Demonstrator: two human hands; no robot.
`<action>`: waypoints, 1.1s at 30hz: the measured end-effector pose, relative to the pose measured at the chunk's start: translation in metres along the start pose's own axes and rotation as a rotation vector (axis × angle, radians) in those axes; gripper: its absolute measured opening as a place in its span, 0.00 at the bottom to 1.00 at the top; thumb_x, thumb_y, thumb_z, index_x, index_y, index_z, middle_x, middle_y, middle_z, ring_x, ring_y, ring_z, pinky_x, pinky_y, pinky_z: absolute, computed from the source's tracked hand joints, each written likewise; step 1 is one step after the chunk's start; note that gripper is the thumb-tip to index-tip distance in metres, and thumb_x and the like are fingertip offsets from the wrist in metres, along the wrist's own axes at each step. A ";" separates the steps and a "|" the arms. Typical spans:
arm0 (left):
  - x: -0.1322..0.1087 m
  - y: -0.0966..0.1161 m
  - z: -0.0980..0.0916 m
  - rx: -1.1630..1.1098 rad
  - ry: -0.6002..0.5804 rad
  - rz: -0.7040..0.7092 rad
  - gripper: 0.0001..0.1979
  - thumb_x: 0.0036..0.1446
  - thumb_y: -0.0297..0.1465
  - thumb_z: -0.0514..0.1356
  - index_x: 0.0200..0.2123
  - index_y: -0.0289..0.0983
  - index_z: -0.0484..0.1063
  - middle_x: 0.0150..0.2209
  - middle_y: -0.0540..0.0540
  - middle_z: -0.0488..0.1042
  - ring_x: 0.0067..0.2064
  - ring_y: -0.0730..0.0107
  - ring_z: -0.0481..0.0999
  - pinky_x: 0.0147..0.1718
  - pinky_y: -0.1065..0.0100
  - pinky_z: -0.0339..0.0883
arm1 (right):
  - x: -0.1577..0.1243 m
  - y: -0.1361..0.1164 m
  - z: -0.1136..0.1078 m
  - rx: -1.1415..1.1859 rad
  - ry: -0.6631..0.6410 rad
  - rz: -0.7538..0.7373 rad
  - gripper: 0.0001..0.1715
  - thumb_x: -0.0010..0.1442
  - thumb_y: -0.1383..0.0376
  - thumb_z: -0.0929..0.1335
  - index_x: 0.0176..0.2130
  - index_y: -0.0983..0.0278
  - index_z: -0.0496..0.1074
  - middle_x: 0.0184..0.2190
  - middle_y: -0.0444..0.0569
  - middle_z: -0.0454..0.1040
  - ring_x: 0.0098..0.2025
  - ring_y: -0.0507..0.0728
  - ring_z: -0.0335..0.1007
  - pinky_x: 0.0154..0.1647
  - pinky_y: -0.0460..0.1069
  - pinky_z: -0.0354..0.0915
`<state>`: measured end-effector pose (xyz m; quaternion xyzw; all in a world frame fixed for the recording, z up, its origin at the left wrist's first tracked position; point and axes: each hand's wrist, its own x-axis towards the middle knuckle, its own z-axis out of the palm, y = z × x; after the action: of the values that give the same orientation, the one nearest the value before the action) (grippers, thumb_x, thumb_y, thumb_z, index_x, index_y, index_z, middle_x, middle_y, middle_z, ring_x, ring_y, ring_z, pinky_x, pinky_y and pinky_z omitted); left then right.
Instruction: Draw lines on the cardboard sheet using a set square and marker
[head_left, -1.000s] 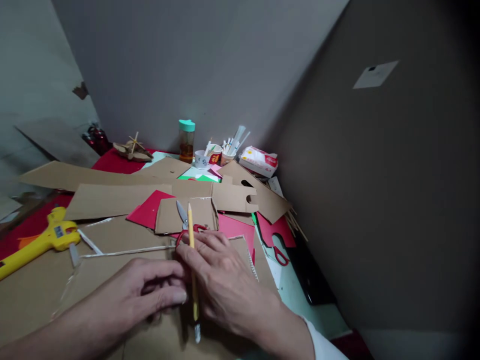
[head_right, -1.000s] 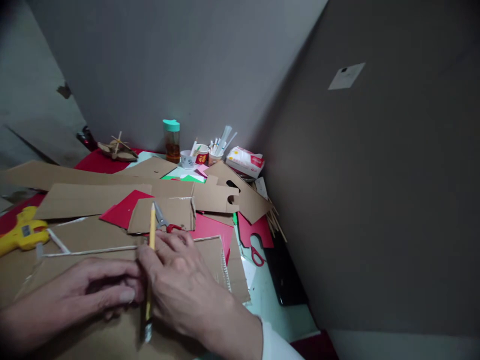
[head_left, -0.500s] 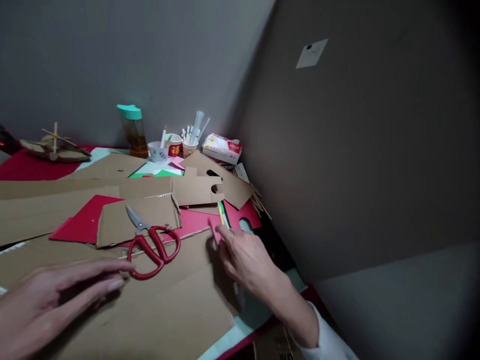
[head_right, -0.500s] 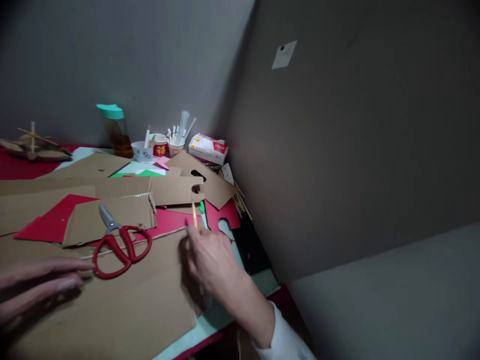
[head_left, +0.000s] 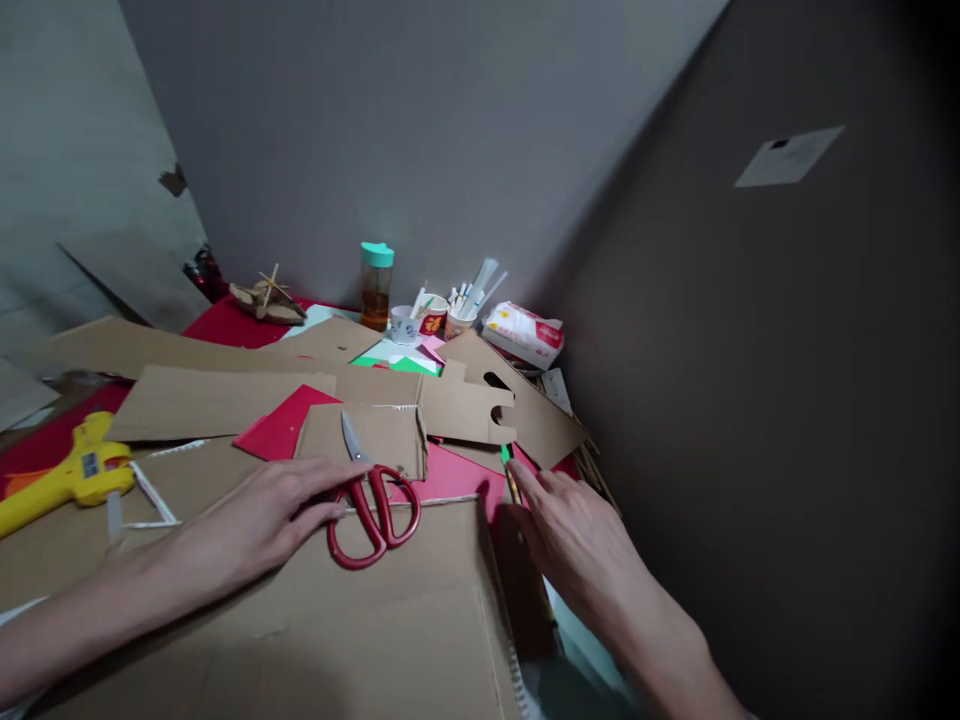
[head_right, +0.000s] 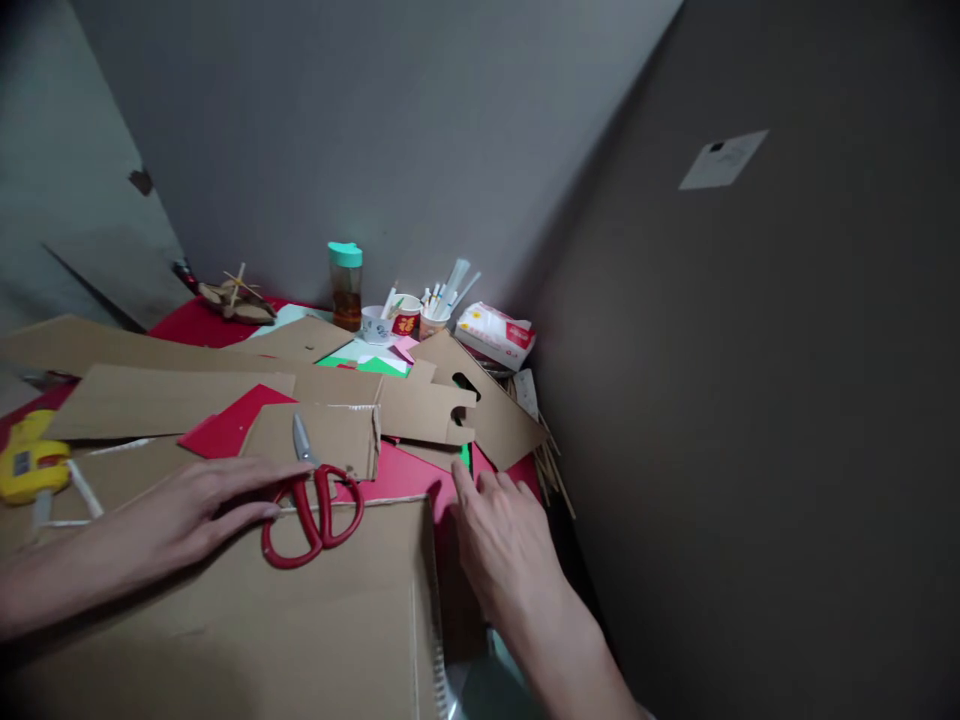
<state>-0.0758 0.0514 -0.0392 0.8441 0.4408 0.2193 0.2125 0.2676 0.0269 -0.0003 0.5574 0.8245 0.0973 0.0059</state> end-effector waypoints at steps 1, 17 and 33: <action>0.001 -0.001 0.002 0.002 -0.017 -0.001 0.20 0.72 0.41 0.55 0.63 0.53 0.73 0.54 0.45 0.82 0.50 0.57 0.84 0.46 0.60 0.79 | 0.013 -0.001 -0.007 0.018 -0.006 -0.031 0.18 0.68 0.71 0.66 0.56 0.67 0.73 0.35 0.56 0.80 0.36 0.63 0.78 0.33 0.54 0.68; -0.002 -0.007 0.031 0.259 0.242 0.196 0.26 0.65 0.22 0.51 0.59 0.51 0.74 0.35 0.52 0.78 0.33 0.71 0.81 0.29 0.72 0.68 | 0.197 -0.048 0.004 0.417 -0.221 -0.523 0.20 0.70 0.57 0.73 0.57 0.64 0.74 0.54 0.52 0.77 0.54 0.61 0.77 0.55 0.61 0.75; -0.015 -0.007 0.061 0.351 0.362 0.275 0.34 0.61 0.17 0.47 0.67 0.42 0.68 0.34 0.49 0.71 0.34 0.68 0.73 0.34 0.66 0.66 | 0.251 -0.018 0.013 0.504 -0.325 -0.386 0.25 0.69 0.53 0.72 0.58 0.62 0.72 0.55 0.53 0.75 0.54 0.62 0.75 0.57 0.62 0.72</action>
<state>-0.0539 0.0320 -0.0955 0.8669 0.3840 0.3139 -0.0507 0.1580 0.2531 0.0082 0.3836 0.9010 -0.2018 0.0175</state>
